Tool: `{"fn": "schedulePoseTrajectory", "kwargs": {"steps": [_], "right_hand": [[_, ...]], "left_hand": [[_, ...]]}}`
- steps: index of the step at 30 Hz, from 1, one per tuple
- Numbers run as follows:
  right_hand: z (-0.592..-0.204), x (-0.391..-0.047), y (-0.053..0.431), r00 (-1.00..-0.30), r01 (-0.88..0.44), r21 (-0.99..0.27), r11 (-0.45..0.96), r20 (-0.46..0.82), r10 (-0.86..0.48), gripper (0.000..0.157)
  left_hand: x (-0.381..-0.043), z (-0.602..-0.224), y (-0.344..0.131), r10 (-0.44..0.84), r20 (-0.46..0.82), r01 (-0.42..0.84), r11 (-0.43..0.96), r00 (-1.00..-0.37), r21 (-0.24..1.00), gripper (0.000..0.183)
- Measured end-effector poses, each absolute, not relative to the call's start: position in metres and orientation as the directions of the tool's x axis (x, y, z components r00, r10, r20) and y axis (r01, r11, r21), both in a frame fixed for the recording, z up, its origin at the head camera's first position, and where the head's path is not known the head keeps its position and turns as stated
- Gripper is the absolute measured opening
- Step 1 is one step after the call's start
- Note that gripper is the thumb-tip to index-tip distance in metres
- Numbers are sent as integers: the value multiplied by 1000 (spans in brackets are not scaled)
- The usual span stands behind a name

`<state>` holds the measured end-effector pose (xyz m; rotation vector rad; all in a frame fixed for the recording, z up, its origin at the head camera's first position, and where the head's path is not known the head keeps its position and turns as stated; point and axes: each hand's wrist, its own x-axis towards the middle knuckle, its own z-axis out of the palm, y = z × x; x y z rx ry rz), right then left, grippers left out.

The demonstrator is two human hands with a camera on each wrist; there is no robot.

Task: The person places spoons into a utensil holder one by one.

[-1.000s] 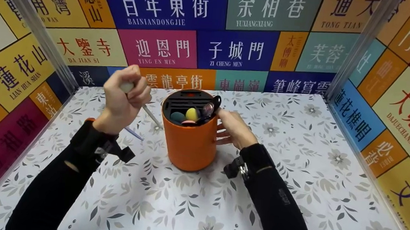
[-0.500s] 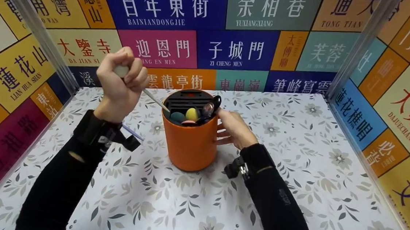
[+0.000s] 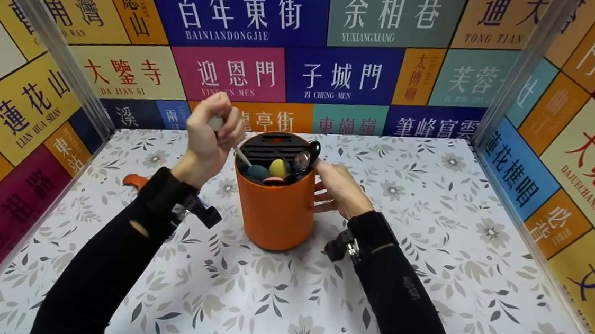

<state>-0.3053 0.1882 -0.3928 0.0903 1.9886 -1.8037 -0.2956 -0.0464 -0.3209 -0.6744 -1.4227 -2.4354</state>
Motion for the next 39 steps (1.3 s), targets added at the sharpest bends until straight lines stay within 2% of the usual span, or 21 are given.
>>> {"fn": "schedulePoseTrajectory", "kwargs": {"steps": [10, 15, 22, 28, 34, 39], "right_hand": [[-394, -305, 188, -893, 352, -927, 130, -374, -249, 46], [-393, -304, 189, -892, 351, -927, 130, -373, -257, 44], [-393, -304, 190, -894, 350, -929, 122, -370, -251, 42], [-394, -304, 189, -891, 357, -925, 128, -378, -250, 46], [-393, -305, 189, -892, 352, -925, 146, -378, -248, 53], [-393, -306, 189, -894, 351, -925, 147, -378, -241, 52]], "left_hand": [[-298, -341, -40, 69, 480, 436, -322, -875, 840, 35], [-301, -348, -37, 51, 485, 459, -248, -873, 853, 38], [-304, -354, -34, 36, 524, 523, -22, -851, 852, 38], [-308, -363, -36, 59, 534, 533, 220, -843, 817, 22], [-309, -367, -42, 109, 477, 479, 396, -872, 784, 65], [-307, -374, -51, 159, 382, 406, 514, -911, 755, 83]]}}
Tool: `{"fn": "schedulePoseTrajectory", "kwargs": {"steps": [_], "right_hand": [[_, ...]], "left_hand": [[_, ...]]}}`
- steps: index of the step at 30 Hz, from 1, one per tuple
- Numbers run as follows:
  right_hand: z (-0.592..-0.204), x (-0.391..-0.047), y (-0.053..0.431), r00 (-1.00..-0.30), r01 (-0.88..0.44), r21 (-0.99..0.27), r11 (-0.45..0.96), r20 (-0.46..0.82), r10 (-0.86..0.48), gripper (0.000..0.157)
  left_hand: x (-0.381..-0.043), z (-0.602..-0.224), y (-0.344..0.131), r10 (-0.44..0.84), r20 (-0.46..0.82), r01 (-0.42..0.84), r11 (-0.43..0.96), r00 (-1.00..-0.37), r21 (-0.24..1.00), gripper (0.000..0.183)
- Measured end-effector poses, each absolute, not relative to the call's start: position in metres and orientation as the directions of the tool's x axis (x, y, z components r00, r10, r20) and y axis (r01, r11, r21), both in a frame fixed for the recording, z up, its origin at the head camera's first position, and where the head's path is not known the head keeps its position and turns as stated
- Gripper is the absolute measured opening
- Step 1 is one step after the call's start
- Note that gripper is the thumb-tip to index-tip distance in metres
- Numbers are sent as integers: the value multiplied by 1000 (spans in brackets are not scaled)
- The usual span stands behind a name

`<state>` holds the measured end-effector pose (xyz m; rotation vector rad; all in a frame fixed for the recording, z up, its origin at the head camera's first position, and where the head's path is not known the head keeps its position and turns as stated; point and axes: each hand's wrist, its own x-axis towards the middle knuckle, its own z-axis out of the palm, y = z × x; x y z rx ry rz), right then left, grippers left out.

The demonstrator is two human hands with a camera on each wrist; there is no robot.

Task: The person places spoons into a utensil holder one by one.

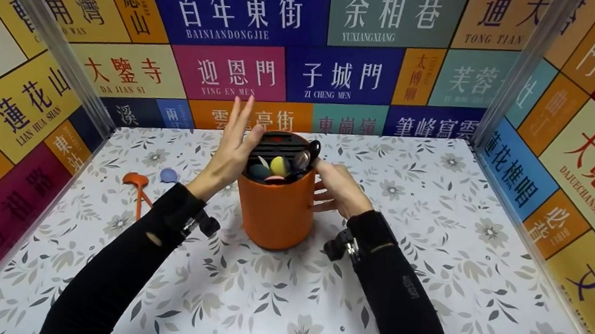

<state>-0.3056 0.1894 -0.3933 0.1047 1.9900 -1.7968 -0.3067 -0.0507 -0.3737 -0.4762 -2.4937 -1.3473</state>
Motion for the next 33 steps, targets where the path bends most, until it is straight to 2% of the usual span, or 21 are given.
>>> {"fn": "schedulePoseTrajectory", "kwargs": {"steps": [5, 8, 11, 19, 23, 33], "right_hand": [[-393, -305, 189, -896, 353, -925, 141, -377, -236, 50], [-393, -305, 188, -896, 352, -926, 138, -376, -235, 50], [-393, -305, 189, -896, 355, -925, 137, -378, -232, 49], [-393, -305, 190, -895, 351, -926, 138, -375, -240, 47], [-394, -305, 190, -899, 349, -926, 142, -373, -230, 48], [-394, -304, 188, -898, 348, -927, 143, -373, -233, 49]], "left_hand": [[-310, -385, -63, 160, 349, 376, 560, -923, 738, 104], [-314, -392, -73, 139, 367, 376, 582, -920, 721, 109], [-318, -399, -84, 123, 387, 374, 624, -914, 686, 108], [-326, -415, -115, 98, 396, 321, 771, -913, 551, 83], [-332, -423, -134, 82, 388, 278, 831, -918, 483, 84], [-343, -447, -189, -29, 317, 122, 886, -948, 447, 85]]}}
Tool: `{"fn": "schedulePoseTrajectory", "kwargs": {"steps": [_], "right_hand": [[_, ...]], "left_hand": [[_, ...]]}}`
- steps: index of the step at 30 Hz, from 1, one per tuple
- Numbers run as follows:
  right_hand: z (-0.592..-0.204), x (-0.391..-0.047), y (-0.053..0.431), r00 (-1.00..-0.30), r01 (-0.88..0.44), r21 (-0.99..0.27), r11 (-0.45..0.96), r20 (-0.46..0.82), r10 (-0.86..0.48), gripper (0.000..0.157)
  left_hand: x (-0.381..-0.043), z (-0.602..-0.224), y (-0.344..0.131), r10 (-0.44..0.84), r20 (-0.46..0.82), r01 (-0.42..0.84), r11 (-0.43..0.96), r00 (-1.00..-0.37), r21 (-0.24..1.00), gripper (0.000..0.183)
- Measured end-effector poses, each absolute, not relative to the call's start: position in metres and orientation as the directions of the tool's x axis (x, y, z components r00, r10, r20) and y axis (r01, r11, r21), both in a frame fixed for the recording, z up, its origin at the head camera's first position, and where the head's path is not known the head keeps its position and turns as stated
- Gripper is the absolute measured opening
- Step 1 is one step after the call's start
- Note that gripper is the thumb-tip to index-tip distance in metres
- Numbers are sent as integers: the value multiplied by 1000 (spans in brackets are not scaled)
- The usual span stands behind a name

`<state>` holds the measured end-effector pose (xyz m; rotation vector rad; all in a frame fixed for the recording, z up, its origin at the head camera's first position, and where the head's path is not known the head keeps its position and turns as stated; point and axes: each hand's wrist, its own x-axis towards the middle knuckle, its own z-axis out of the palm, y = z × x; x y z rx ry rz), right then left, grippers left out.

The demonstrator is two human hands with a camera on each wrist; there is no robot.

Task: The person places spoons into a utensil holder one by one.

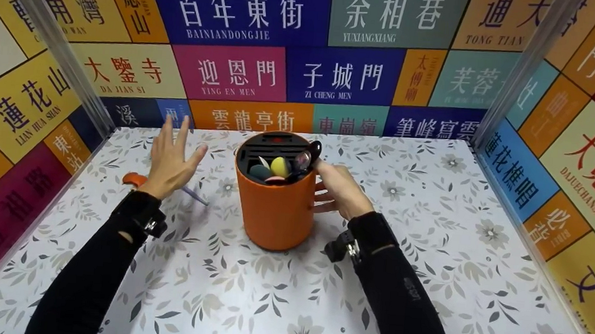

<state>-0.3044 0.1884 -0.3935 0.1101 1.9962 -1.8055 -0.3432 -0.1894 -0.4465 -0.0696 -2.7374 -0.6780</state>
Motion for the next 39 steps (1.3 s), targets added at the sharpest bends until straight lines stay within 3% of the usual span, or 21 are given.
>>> {"fn": "schedulePoseTrajectory", "kwargs": {"steps": [9, 16, 22, 30, 39], "right_hand": [[-391, -305, 190, -900, 347, -928, 136, -370, -229, 47], [-393, -303, 188, -897, 356, -925, 129, -377, -229, 44], [-392, -303, 189, -901, 349, -929, 124, -369, -229, 43], [-392, -303, 190, -899, 358, -925, 131, -379, -221, 39], [-394, -304, 189, -901, 353, -927, 124, -373, -221, 41]], "left_hand": [[-354, -467, -223, -127, 234, -14, 901, -964, 434, 86], [-356, -492, -236, -195, 33, -167, 908, -980, 383, 88], [-357, -502, -236, -199, -71, -211, 918, -978, 336, 88], [-364, -511, -232, -252, -235, -318, 898, -939, 303, 86], [-369, -518, -228, -332, -259, -396, 881, -907, 259, 74]]}}
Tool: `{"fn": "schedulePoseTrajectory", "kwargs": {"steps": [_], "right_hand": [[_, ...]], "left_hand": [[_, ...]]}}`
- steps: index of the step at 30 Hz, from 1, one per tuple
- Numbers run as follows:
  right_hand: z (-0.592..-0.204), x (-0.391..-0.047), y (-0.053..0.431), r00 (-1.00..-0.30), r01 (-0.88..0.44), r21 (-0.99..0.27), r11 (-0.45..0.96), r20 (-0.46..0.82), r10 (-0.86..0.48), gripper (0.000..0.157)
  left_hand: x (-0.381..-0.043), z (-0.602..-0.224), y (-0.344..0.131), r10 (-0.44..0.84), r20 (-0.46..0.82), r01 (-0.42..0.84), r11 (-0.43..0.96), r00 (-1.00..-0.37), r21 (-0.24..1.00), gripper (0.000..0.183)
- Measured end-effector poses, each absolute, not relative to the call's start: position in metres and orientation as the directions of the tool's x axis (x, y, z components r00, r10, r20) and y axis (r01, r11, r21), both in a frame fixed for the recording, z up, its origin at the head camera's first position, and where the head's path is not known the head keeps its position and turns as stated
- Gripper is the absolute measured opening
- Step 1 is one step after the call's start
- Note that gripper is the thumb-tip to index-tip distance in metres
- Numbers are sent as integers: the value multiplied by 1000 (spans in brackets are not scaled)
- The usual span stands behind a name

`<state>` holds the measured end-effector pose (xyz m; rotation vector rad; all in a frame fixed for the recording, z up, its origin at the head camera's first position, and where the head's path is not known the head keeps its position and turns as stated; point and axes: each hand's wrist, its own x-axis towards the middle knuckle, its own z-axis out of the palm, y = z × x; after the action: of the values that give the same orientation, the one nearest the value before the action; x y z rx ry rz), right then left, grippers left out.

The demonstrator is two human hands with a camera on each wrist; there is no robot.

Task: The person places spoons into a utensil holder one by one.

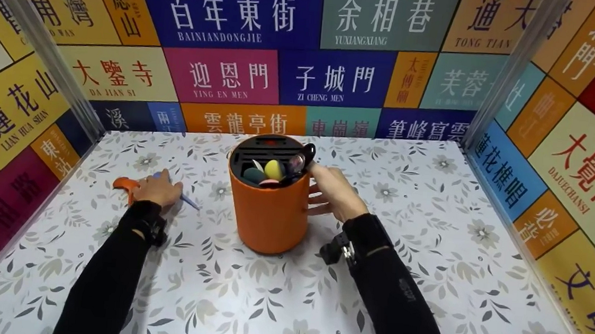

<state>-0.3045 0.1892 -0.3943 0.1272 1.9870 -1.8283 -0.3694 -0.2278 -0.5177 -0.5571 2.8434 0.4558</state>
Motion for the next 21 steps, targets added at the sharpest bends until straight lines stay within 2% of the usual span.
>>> {"fn": "schedulePoseTrajectory", "kwargs": {"steps": [4, 8, 13, 17, 21], "right_hand": [[-396, -304, 189, -898, 354, -927, 125, -374, -231, 42], [-395, -305, 189, -898, 347, -929, 130, -369, -240, 44], [-392, -305, 189, -897, 352, -927, 132, -374, -235, 48], [-392, -305, 188, -900, 349, -927, 139, -373, -228, 50], [-393, -305, 188, -898, 347, -927, 143, -372, -236, 52]], "left_hand": [[-369, -517, -227, -331, -215, -381, 885, -919, 268, 74], [-368, -515, -225, -335, -168, -374, 864, -927, 337, 75], [-363, -509, -222, -311, -201, -368, 830, -929, 419, 71], [-357, -504, -219, -249, -239, -331, 845, -939, 420, 65], [-354, -503, -217, -185, -270, -291, 853, -945, 434, 67]]}}
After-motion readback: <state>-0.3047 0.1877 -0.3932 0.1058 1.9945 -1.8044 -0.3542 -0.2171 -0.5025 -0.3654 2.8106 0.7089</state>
